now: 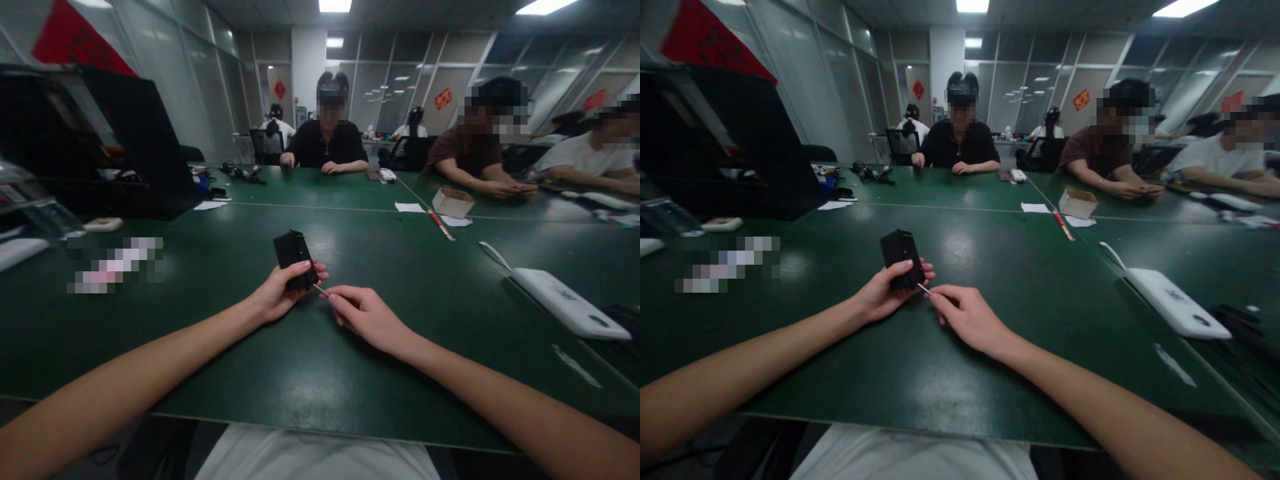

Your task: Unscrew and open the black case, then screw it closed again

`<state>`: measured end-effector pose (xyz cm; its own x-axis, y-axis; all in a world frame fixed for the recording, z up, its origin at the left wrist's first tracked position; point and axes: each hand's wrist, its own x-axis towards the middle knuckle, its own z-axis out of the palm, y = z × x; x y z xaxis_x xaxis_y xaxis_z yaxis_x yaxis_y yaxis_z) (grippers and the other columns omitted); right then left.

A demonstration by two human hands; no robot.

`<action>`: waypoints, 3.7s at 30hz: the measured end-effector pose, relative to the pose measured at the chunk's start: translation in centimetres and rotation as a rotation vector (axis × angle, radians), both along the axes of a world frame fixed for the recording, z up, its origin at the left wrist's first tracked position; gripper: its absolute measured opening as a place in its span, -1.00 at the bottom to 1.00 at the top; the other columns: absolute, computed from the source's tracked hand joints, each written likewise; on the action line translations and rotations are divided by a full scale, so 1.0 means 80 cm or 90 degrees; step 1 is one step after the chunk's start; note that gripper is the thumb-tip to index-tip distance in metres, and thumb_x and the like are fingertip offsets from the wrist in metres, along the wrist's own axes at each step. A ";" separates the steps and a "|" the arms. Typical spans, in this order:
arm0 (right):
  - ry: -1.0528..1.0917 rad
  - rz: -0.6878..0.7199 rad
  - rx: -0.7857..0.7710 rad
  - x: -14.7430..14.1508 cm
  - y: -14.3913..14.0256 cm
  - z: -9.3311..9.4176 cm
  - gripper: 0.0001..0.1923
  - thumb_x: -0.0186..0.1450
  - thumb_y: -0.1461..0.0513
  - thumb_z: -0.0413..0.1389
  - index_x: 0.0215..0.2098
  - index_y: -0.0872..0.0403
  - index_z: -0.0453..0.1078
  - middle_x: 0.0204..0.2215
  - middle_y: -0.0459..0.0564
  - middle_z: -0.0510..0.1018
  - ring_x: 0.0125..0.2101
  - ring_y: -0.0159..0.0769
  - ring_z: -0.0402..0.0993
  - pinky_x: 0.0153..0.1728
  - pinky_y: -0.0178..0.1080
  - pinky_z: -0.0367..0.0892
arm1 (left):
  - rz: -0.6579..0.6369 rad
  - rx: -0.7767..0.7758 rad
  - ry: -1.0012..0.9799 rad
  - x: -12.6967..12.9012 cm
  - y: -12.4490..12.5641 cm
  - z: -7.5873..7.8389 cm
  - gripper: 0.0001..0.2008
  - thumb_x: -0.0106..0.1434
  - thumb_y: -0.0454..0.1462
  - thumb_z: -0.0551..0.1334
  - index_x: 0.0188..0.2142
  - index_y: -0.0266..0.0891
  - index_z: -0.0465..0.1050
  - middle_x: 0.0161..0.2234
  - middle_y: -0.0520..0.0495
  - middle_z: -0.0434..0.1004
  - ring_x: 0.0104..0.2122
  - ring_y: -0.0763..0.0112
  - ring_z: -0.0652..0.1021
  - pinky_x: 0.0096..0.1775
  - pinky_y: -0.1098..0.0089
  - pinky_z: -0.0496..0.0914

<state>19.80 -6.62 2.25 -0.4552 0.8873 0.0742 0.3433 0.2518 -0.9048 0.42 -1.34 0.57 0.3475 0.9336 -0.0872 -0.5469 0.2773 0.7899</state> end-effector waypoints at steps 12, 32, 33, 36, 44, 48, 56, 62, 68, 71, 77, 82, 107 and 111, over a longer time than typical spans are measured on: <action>0.245 -0.026 -0.287 -0.014 -0.004 -0.003 -0.64 0.30 -0.03 0.11 -0.19 0.09 0.38 -0.65 -0.28 0.23 -0.75 -0.57 0.01 -0.77 -0.48 -0.14 | 0.052 0.020 -0.041 0.002 0.001 0.001 -0.80 0.17 -0.29 0.36 -0.21 -0.34 0.53 -0.18 -0.16 0.64 -0.19 0.31 0.65 -0.12 0.38 0.52; 0.351 -0.075 -0.185 -0.038 -0.015 -0.017 -0.68 0.35 -0.03 0.09 -0.28 0.04 0.22 -0.62 -0.30 0.24 -0.76 -0.58 0.03 -0.79 -0.50 -0.06 | 0.013 0.038 -0.049 0.024 -0.029 0.003 -0.74 0.12 -0.26 0.41 -0.18 -0.27 0.55 -0.16 -0.12 0.63 -0.13 0.25 0.61 -0.15 0.35 0.49; 0.364 -0.071 -0.178 -0.038 -0.015 -0.018 -0.70 0.35 -0.01 0.10 -0.25 0.01 0.19 -0.63 -0.32 0.24 -0.77 -0.58 0.02 -0.79 -0.50 -0.06 | 0.007 0.036 -0.053 0.024 -0.030 0.003 -0.74 0.11 -0.26 0.41 -0.19 -0.28 0.55 -0.16 -0.12 0.64 -0.13 0.25 0.61 -0.11 0.33 0.48; 0.371 -0.069 -0.118 -0.034 -0.013 -0.020 -0.70 0.34 0.05 0.15 -0.15 -0.04 0.13 -0.63 -0.36 0.24 -0.77 -0.55 0.04 -0.78 -0.49 -0.03 | -0.005 0.030 -0.061 0.020 -0.029 0.006 -0.73 0.07 -0.27 0.43 -0.21 -0.31 0.57 -0.16 -0.12 0.64 -0.13 0.29 0.59 -0.06 0.35 0.44; 0.222 -0.115 0.038 -0.015 -0.004 -0.014 -0.66 0.35 0.13 0.14 0.05 0.02 0.29 -0.57 -0.27 0.19 -0.61 -0.48 0.14 -0.61 -0.40 0.07 | 0.028 -0.001 -0.071 0.014 -0.024 0.009 -0.70 0.01 -0.32 0.46 -0.23 -0.30 0.53 -0.29 -0.04 0.60 -0.24 0.37 0.57 -0.11 0.37 0.43; 0.140 -0.152 0.075 -0.008 -0.001 -0.012 -0.60 0.37 0.13 0.09 0.12 0.11 0.34 -0.54 -0.20 0.28 -0.56 -0.41 0.22 -0.52 -0.33 0.17 | 0.089 -0.035 -0.076 0.008 -0.015 0.011 -0.75 0.09 -0.31 0.42 -0.22 -0.29 0.51 -0.27 -0.09 0.60 -0.26 0.34 0.57 -0.21 0.34 0.47; -0.012 -0.144 0.273 0.002 0.008 -0.006 -0.72 0.38 0.20 0.08 0.00 0.12 0.47 -0.30 -0.01 0.59 -0.35 -0.27 0.48 -0.25 -0.23 0.36 | 0.063 -0.071 -0.045 0.003 -0.014 0.012 -0.77 0.13 -0.32 0.37 -0.19 -0.29 0.52 -0.25 -0.13 0.61 -0.29 0.30 0.59 -0.31 0.33 0.52; -0.096 -0.078 0.382 0.006 0.010 -0.009 -0.68 0.42 0.25 0.03 0.11 0.10 0.40 -0.15 0.07 0.58 -0.22 -0.23 0.51 -0.13 -0.21 0.37 | -0.027 -0.077 -0.060 0.004 -0.016 0.008 -0.69 0.18 -0.17 0.37 -0.11 -0.26 0.50 -0.22 -0.14 0.60 -0.29 0.28 0.61 -0.33 0.32 0.55; -0.237 -0.021 0.473 0.015 0.008 -0.008 -0.59 0.47 0.26 -0.07 0.26 0.05 0.27 -0.30 0.00 0.45 -0.41 -0.31 0.38 -0.32 -0.28 0.32 | -0.020 -0.085 -0.072 0.004 -0.010 0.007 -0.51 0.28 0.06 0.20 0.00 -0.26 0.42 -0.32 -0.12 0.56 -0.40 0.35 0.60 -0.34 0.30 0.58; -0.239 -0.015 0.467 0.012 0.005 -0.008 -0.56 0.46 0.29 -0.08 0.29 0.03 0.22 -0.27 0.00 0.43 -0.36 -0.30 0.39 -0.29 -0.28 0.33 | -0.043 -0.083 -0.073 0.004 -0.008 0.007 -0.38 0.26 0.16 0.11 0.09 -0.24 0.37 -0.34 -0.12 0.55 -0.42 0.35 0.60 -0.35 0.30 0.58; -0.323 -0.035 0.484 0.012 0.004 -0.002 -0.49 0.44 0.33 -0.13 0.34 -0.02 0.16 -0.26 0.02 0.41 -0.40 -0.28 0.38 -0.35 -0.24 0.35 | -0.035 -0.052 -0.104 0.002 -0.007 0.003 -0.34 0.21 0.20 0.15 0.08 -0.23 0.39 -0.34 -0.08 0.56 -0.43 0.38 0.61 -0.26 0.26 0.59; -0.284 -0.063 0.451 0.013 0.006 0.002 -0.51 0.45 0.31 -0.13 0.32 -0.01 0.17 -0.23 0.05 0.47 -0.34 -0.24 0.43 -0.27 -0.19 0.39 | -0.065 -0.039 -0.069 0.006 -0.012 0.004 -0.44 0.25 0.10 0.21 0.09 -0.19 0.40 -0.20 -0.12 0.58 -0.35 0.34 0.61 -0.16 0.15 0.56; 0.323 -0.025 -0.160 -0.019 -0.006 -0.009 -0.43 0.38 0.05 0.08 0.32 -0.11 0.16 -0.44 -0.19 0.19 -0.67 -0.56 0.04 -0.73 -0.45 -0.05 | 0.031 0.053 -0.023 0.015 -0.018 -0.004 -0.46 -0.02 0.01 0.46 -0.16 -0.26 0.43 -0.39 -0.02 0.56 -0.44 0.42 0.55 -0.31 0.42 0.46; 0.398 -0.008 -0.213 -0.022 -0.010 -0.017 -0.42 0.34 0.05 0.15 0.30 -0.16 0.19 -0.41 -0.19 0.19 -0.67 -0.58 0.03 -0.73 -0.46 -0.07 | -0.008 0.030 -0.040 0.015 -0.017 -0.005 -0.48 -0.02 0.05 0.45 -0.26 -0.31 0.47 -0.43 -0.04 0.56 -0.47 0.44 0.55 -0.35 0.46 0.47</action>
<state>18.01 -7.39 0.91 -0.4061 0.9129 0.0412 -0.2652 -0.0746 -0.9613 1.61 -2.71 0.18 0.3626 0.9317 -0.0209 -0.5920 0.2476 0.7670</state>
